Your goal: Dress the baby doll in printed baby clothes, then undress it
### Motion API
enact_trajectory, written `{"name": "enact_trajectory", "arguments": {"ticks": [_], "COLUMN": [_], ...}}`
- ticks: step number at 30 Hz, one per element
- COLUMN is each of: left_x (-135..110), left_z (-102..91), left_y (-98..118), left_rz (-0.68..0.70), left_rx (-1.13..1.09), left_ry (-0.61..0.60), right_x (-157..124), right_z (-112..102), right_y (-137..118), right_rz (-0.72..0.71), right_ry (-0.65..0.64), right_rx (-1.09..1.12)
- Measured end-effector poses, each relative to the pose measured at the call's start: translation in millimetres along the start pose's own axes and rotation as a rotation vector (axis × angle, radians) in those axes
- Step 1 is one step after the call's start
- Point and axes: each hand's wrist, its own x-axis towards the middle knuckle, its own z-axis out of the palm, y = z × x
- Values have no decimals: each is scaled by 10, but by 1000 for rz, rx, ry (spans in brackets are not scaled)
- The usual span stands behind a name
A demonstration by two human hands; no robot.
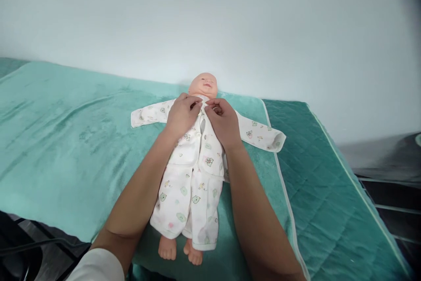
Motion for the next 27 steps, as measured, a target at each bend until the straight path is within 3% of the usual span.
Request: {"name": "enact_trajectory", "arguments": {"ticks": [6, 11, 19, 27], "left_x": [-143, -365, -603, -435], "left_z": [37, 2, -95, -102], "left_y": [-56, -58, -104, -85], "left_rz": [105, 165, 217, 158], "left_rx": [74, 195, 74, -69], "left_ry": [76, 92, 52, 31], "right_x": [-140, -283, -580, -468], "right_z": [41, 91, 103, 65], "right_y": [-12, 13, -27, -170], "right_rz": [-73, -153, -261, -60], "right_ry": [18, 79, 257, 143], "right_rx": [-163, -162, -233, -304]}}
